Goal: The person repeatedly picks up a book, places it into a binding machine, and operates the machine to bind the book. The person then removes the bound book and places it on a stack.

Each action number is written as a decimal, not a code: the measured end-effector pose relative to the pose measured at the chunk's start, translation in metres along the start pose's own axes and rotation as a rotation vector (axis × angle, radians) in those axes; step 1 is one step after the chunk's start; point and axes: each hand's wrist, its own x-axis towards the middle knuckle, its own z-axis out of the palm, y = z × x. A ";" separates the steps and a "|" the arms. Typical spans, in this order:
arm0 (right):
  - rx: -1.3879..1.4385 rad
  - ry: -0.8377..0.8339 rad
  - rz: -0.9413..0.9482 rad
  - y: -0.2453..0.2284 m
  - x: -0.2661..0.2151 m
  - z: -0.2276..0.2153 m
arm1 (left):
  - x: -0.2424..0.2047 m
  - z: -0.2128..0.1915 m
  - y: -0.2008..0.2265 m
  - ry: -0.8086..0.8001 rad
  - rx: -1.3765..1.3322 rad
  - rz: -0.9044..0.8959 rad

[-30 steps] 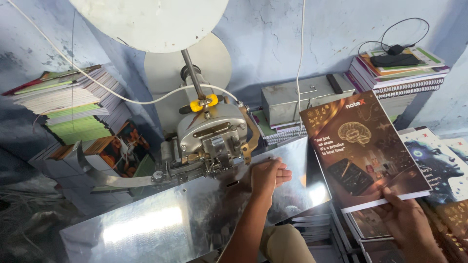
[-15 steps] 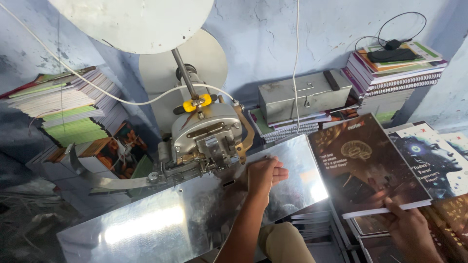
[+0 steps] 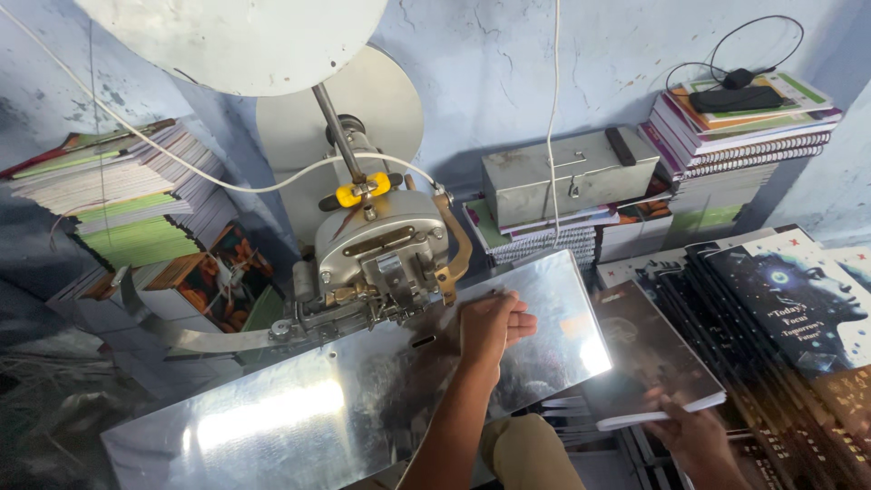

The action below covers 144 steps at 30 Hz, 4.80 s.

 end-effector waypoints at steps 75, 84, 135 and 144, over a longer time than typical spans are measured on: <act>-0.125 -0.366 -0.561 -0.195 -0.124 0.178 | 0.005 0.002 -0.010 0.009 0.018 0.018; -0.177 -0.565 -0.667 -0.174 -0.115 0.215 | 0.008 0.000 -0.017 -0.026 -0.046 0.063; -1.187 -0.186 -1.284 -0.139 -0.154 0.275 | -0.117 -0.137 0.023 0.723 1.259 0.198; -1.234 -0.157 -1.333 -0.135 -0.148 0.275 | -0.136 -0.165 0.015 0.872 1.360 0.646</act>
